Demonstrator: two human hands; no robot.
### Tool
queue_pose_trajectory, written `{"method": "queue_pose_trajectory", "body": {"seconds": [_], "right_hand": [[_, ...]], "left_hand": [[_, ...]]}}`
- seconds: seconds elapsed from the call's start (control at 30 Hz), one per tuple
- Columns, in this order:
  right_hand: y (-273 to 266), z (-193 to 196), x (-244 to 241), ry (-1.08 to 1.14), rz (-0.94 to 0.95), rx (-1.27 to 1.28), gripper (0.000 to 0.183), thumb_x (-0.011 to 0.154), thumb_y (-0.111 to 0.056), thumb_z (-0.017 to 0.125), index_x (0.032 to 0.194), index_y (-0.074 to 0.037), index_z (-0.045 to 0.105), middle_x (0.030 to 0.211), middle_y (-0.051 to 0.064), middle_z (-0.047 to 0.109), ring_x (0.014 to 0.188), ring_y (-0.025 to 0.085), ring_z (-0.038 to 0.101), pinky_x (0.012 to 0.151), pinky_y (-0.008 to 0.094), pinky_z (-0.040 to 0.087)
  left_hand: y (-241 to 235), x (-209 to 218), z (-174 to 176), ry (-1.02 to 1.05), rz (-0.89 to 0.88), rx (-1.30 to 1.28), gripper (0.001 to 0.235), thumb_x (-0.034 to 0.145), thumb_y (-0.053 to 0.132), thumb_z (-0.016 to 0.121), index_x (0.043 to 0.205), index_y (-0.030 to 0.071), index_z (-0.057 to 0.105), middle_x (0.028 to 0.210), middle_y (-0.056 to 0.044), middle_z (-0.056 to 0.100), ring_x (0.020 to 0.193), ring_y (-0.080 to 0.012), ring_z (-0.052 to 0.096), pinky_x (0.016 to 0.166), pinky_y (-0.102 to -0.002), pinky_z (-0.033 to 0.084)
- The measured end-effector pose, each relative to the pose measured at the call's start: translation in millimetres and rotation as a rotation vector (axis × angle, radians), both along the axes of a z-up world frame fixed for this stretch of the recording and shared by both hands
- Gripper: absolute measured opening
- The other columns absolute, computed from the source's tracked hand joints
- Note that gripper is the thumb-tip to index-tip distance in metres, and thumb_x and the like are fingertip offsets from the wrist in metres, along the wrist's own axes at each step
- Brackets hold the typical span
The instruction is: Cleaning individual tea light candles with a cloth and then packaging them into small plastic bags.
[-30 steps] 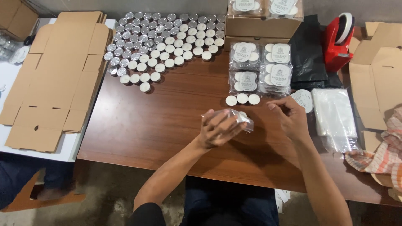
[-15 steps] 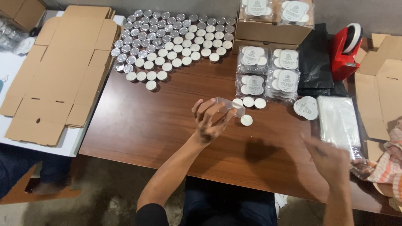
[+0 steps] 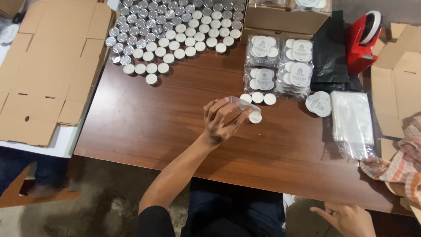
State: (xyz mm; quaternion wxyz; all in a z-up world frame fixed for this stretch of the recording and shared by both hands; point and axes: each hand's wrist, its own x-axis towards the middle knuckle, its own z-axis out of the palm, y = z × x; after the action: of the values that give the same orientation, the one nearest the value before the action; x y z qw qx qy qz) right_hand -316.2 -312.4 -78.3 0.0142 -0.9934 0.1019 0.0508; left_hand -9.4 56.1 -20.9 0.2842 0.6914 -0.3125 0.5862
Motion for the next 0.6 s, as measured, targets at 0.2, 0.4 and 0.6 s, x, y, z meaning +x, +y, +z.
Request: {"method": "queue_pose_trajectory", "body": {"seconds": [0.2,0.4,0.6], "right_hand": [[39.2,49.2,41.5,-0.262,-0.023,0.310,0.039,0.074,-0.048,0.080,0.069,-0.015,0.060,0.073,-0.007,0.070,0.061,0.009,0.066,0.065,0.033,0.052],[118.0,95.7,159.9,-0.687,0.486,0.367,0.073,0.072,-0.050,0.086,0.135,-0.020,0.066,0.108,0.000,0.063,0.099,0.020,0.066,0.085,0.035,0.058],[152.3,71.0,233.0,-0.450,0.336,0.901,0.024,0.086,-0.017,0.080,0.108,-0.009,0.076,0.090,0.007,0.076,0.088,0.022,0.075,0.070,0.031,0.061]], "left_hand": [[-2.0,-5.1,9.1,0.023,-0.086,0.054,0.024,0.090,0.015,0.087,0.110,0.023,0.075,0.106,-0.005,0.063,0.099,-0.0236,0.064,0.083,-0.033,0.052],[-13.0,-8.0,-5.8,0.112,-0.151,0.025,0.015,0.092,0.023,0.075,0.107,0.021,0.077,0.092,0.000,0.062,0.081,-0.0187,0.062,0.071,-0.030,0.056],[-15.0,-11.7,-3.3,0.290,-0.208,-0.063,0.037,0.087,0.032,0.081,0.119,0.014,0.074,0.089,-0.001,0.060,0.078,-0.0166,0.059,0.068,-0.027,0.056]]}}
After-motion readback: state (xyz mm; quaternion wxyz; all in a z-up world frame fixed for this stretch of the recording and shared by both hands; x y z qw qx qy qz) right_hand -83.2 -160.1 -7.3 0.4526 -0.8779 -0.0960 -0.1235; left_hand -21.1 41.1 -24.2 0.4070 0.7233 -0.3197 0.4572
